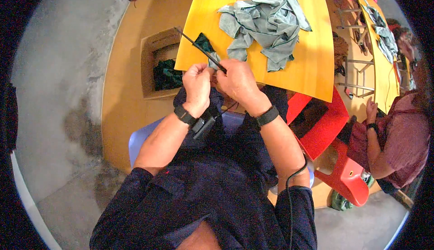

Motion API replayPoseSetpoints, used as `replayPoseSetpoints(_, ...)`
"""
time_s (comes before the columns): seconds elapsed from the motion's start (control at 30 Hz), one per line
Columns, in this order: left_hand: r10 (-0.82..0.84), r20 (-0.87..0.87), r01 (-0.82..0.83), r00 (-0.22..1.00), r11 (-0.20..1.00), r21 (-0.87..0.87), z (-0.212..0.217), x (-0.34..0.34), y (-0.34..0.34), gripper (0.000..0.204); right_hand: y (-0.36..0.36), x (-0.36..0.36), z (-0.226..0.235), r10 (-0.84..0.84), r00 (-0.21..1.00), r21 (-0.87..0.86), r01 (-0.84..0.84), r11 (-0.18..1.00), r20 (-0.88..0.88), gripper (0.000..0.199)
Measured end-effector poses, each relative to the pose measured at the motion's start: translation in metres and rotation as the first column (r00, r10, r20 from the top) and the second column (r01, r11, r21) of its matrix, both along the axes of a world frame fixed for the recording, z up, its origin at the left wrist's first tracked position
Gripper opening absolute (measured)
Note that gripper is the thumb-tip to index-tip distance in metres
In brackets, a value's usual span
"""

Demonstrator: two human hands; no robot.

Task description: Turning sewn fabric tubes right side out using a turning rod.

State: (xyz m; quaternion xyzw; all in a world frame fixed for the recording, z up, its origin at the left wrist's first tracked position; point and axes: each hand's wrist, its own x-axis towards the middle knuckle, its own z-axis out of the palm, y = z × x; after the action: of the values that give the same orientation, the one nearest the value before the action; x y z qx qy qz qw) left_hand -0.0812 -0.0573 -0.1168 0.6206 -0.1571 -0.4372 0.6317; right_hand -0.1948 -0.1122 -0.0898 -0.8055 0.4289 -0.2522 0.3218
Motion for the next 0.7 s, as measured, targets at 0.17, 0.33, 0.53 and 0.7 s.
replayPoseSetpoints(0.17, -0.082, 0.032, 0.083, 0.996, 0.996, -0.040, -0.012, 0.001, 0.004, 0.007, 0.003, -0.007, -0.007, -0.080, 0.995, 0.222, 0.065, 0.973, 0.058, 0.016)
replayPoseSetpoints(0.33, -0.182, 0.049, 0.183, 0.982, 0.983, -0.026, -0.015, 0.000, 0.003, 0.007, 0.006, -0.010, -0.010, -0.164, 0.978, 0.416, 0.096, 0.904, 0.132, 0.021)
replayPoseSetpoints(0.53, -0.164, -0.072, 0.168, 0.984, 0.985, 0.050, -0.015, 0.003, 0.000, 0.007, 0.037, -0.035, 0.011, -0.123, 0.989, 0.184, 0.107, 0.977, 0.077, 0.024)
replayPoseSetpoints(0.7, -0.142, -0.269, 0.142, 0.953, 0.990, -0.019, -0.018, 0.004, -0.004, 0.016, 0.063, -0.073, 0.026, -0.047, 0.999, 0.189, 0.050, 0.981, -0.020, 0.020)
